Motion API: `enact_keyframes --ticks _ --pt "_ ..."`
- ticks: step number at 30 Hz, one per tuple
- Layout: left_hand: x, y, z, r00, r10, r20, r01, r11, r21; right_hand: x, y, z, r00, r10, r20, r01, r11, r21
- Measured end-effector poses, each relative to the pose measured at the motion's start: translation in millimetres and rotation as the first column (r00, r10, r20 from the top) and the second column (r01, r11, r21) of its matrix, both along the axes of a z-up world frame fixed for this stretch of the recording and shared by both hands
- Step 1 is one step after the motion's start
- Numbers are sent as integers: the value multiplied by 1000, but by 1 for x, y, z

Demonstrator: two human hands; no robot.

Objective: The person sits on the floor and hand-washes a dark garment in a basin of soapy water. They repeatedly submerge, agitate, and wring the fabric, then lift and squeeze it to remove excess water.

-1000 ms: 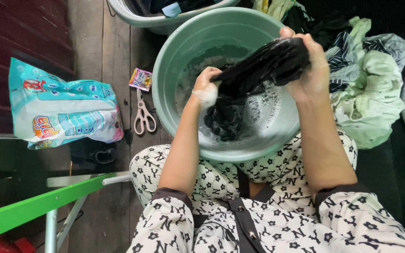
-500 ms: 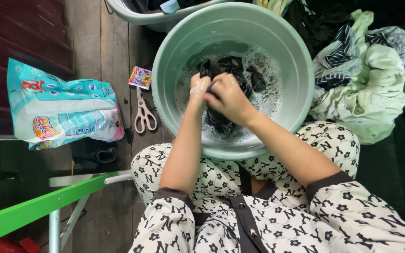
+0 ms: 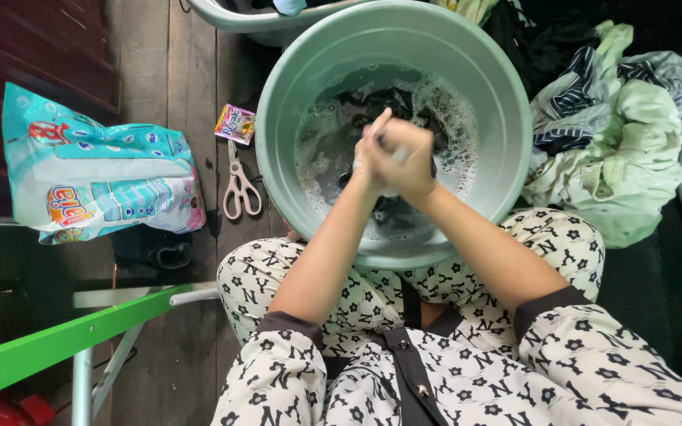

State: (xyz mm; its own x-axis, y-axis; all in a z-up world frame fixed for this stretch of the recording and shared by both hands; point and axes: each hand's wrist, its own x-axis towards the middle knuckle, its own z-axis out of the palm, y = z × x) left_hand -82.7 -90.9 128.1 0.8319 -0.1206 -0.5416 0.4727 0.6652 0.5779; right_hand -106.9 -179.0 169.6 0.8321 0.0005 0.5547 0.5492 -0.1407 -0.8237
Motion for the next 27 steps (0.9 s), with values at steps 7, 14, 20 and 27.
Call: enact_keyframes --ticks 7,14,20,27 --pt "1 5 16 970 -242 5 194 790 582 41 -38 16 951 -212 -223 188 974 -126" --pt "-12 59 89 567 -668 482 72 623 779 24 -77 80 841 331 -427 -487 808 -332" --pt "-6 56 66 663 -457 593 -447 394 804 1 -65 99 801 255 -541 -431 874 -226" --pt "5 89 67 806 -288 518 -448 276 850 -17 -100 152 856 451 -253 -331 853 403"
